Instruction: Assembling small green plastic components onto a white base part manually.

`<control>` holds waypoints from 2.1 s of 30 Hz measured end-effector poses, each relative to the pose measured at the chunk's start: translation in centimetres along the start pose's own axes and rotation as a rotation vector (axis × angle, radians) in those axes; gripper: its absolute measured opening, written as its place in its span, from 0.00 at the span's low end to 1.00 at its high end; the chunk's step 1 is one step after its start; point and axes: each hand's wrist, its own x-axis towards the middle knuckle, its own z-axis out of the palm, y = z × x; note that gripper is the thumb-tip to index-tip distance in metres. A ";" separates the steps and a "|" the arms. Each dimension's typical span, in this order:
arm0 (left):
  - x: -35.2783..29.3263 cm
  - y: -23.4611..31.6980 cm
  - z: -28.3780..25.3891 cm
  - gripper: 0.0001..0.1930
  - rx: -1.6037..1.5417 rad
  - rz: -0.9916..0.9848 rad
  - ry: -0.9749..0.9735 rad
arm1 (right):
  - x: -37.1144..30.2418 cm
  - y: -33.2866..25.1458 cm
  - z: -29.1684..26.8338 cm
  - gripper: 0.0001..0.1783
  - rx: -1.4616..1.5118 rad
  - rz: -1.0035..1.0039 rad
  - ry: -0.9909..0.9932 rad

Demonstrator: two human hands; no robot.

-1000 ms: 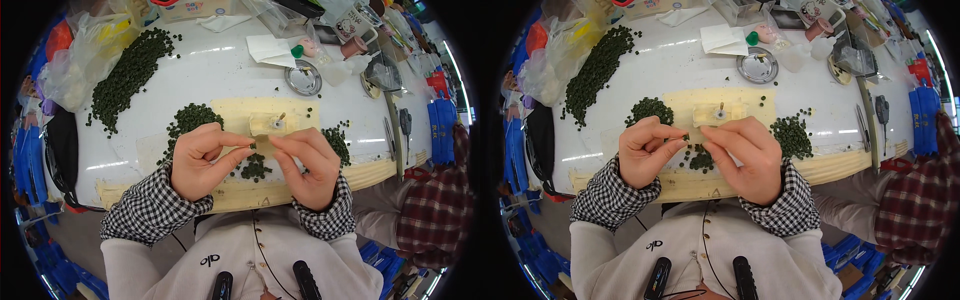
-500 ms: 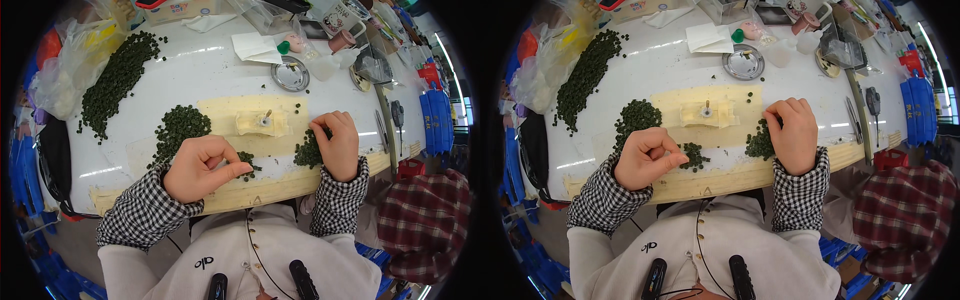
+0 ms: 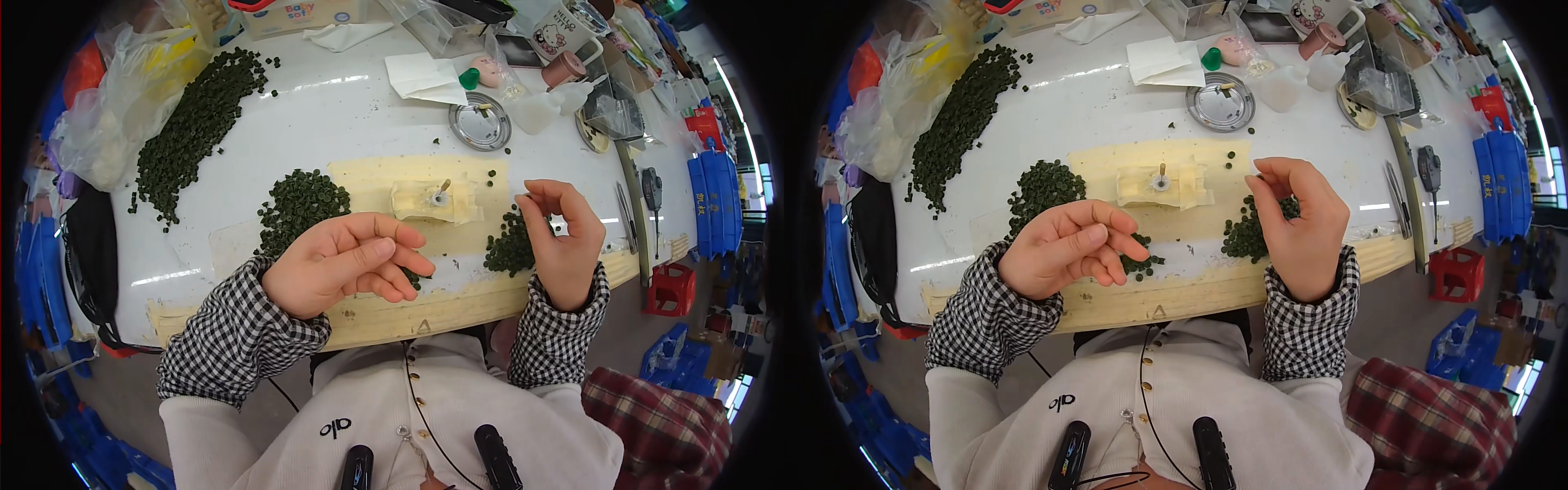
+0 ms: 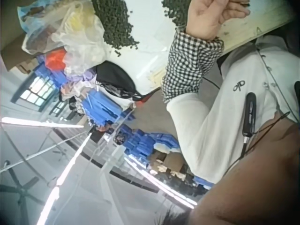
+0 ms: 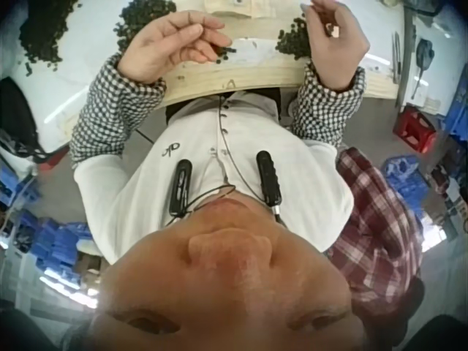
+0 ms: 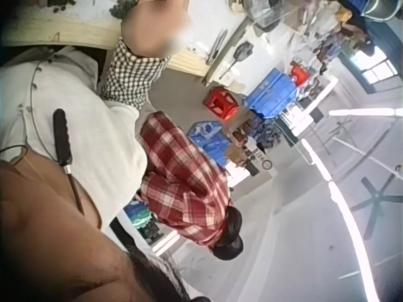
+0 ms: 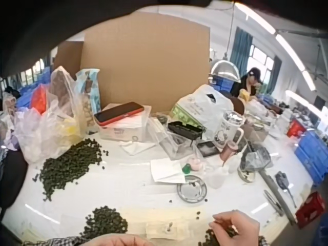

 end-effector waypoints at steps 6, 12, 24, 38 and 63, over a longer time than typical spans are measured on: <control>-0.2 0.1 -0.9 0.11 0.119 -0.028 -0.034 | 0.4 -4.0 -0.8 0.09 0.129 -0.176 -0.127; 0.3 -0.7 -0.7 0.11 -0.048 0.132 0.027 | 1.3 -6.0 1.4 0.12 0.280 -0.349 -0.271; 0.2 -0.6 -1.0 0.10 -0.225 0.171 0.093 | 1.1 -6.1 3.6 0.09 0.416 -0.280 -0.369; 0.1 -0.9 -1.6 0.09 -0.267 0.277 0.010 | 0.3 -5.3 3.9 0.08 1.155 0.365 -0.561; 0.1 -1.2 -1.4 0.07 -0.181 0.317 0.035 | -0.2 -5.3 4.9 0.08 0.856 0.120 -0.403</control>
